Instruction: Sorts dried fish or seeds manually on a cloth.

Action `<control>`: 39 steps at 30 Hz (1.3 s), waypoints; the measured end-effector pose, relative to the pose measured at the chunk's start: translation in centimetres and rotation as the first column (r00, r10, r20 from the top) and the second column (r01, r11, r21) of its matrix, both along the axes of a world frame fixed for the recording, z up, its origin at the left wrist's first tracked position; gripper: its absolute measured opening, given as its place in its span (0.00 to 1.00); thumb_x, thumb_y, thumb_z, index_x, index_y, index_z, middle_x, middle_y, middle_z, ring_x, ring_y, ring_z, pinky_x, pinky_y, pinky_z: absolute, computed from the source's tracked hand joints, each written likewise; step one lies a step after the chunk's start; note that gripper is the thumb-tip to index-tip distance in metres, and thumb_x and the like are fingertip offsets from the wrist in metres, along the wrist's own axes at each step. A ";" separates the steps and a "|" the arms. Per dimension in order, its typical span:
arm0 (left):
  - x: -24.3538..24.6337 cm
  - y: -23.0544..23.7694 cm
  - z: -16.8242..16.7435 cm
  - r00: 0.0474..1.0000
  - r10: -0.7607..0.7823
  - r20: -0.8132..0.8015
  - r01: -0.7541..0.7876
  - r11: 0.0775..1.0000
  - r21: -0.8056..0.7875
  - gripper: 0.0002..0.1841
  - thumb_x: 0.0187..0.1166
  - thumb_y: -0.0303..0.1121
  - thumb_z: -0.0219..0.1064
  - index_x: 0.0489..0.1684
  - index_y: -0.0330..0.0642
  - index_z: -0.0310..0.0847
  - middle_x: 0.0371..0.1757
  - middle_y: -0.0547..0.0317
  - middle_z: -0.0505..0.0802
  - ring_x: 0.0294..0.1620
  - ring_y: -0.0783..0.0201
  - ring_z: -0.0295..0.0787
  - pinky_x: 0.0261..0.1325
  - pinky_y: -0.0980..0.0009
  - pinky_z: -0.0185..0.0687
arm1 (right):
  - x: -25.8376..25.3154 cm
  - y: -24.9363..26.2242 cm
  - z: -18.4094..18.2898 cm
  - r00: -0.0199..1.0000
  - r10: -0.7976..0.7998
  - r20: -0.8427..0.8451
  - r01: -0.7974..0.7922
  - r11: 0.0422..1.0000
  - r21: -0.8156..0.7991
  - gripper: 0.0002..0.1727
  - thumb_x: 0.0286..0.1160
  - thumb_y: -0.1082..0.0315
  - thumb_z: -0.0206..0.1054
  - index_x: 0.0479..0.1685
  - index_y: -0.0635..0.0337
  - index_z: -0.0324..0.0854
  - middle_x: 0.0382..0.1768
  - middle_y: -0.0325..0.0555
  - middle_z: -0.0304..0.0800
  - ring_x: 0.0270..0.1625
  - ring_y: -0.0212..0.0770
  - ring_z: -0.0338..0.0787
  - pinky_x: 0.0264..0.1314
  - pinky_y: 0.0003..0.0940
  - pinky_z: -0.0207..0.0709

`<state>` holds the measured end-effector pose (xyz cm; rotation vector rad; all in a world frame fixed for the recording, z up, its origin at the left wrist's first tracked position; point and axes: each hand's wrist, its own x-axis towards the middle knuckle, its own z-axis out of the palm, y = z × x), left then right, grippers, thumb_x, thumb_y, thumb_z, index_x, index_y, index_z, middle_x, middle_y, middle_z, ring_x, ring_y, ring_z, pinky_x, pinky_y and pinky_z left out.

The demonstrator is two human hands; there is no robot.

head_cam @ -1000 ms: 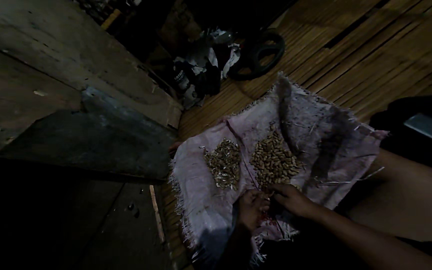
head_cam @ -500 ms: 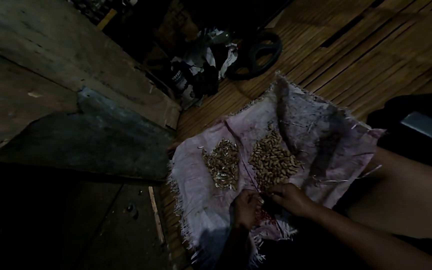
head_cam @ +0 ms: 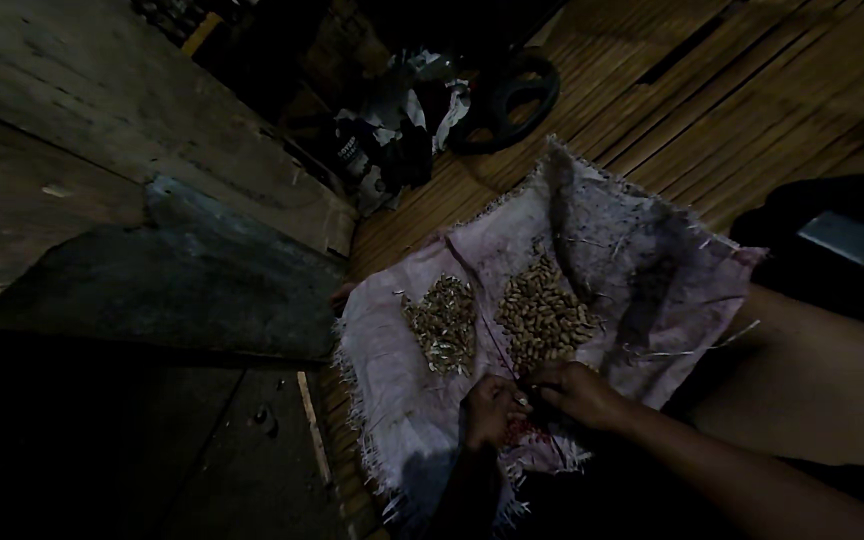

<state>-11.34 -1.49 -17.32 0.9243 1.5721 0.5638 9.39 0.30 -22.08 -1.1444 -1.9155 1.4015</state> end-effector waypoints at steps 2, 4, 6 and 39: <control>0.0 0.0 0.1 1.000 -0.003 -0.009 0.003 1.000 -0.001 0.10 0.87 0.27 0.59 0.53 0.29 0.81 0.42 0.42 0.95 0.37 0.49 0.97 0.45 0.54 0.97 | 0.1 -0.2 0.4 0.999 0.042 0.000 -0.042 0.999 0.014 0.16 0.86 0.58 0.58 0.58 0.42 0.92 0.59 0.36 0.92 0.63 0.36 0.89 0.69 0.46 0.82; 0.1 0.0 0.1 0.999 -0.018 -0.043 0.017 1.000 -0.017 0.10 0.86 0.29 0.62 0.53 0.30 0.81 0.42 0.43 0.94 0.35 0.51 0.97 0.44 0.55 0.97 | 0.1 -0.3 0.9 0.993 0.112 0.035 -0.113 0.993 0.021 0.17 0.87 0.56 0.56 0.61 0.43 0.90 0.59 0.38 0.91 0.64 0.39 0.88 0.69 0.48 0.81; 0.1 0.1 0.0 0.994 -0.057 -0.097 0.053 0.998 -0.036 0.10 0.85 0.31 0.65 0.53 0.33 0.83 0.43 0.45 0.95 0.35 0.53 0.96 0.43 0.57 0.96 | 0.0 -0.5 1.0 0.985 0.157 0.068 -0.160 0.986 0.046 0.17 0.88 0.56 0.56 0.61 0.43 0.89 0.60 0.39 0.91 0.64 0.41 0.88 0.69 0.50 0.81; -1.1 0.8 0.2 0.984 -0.078 -0.157 0.096 0.989 0.112 0.12 0.81 0.38 0.71 0.52 0.40 0.86 0.38 0.54 0.94 0.31 0.61 0.90 0.36 0.65 0.88 | 0.1 -0.3 1.8 0.985 0.140 0.099 -0.137 0.990 -0.038 0.19 0.88 0.56 0.54 0.62 0.51 0.88 0.58 0.46 0.92 0.62 0.47 0.90 0.68 0.55 0.80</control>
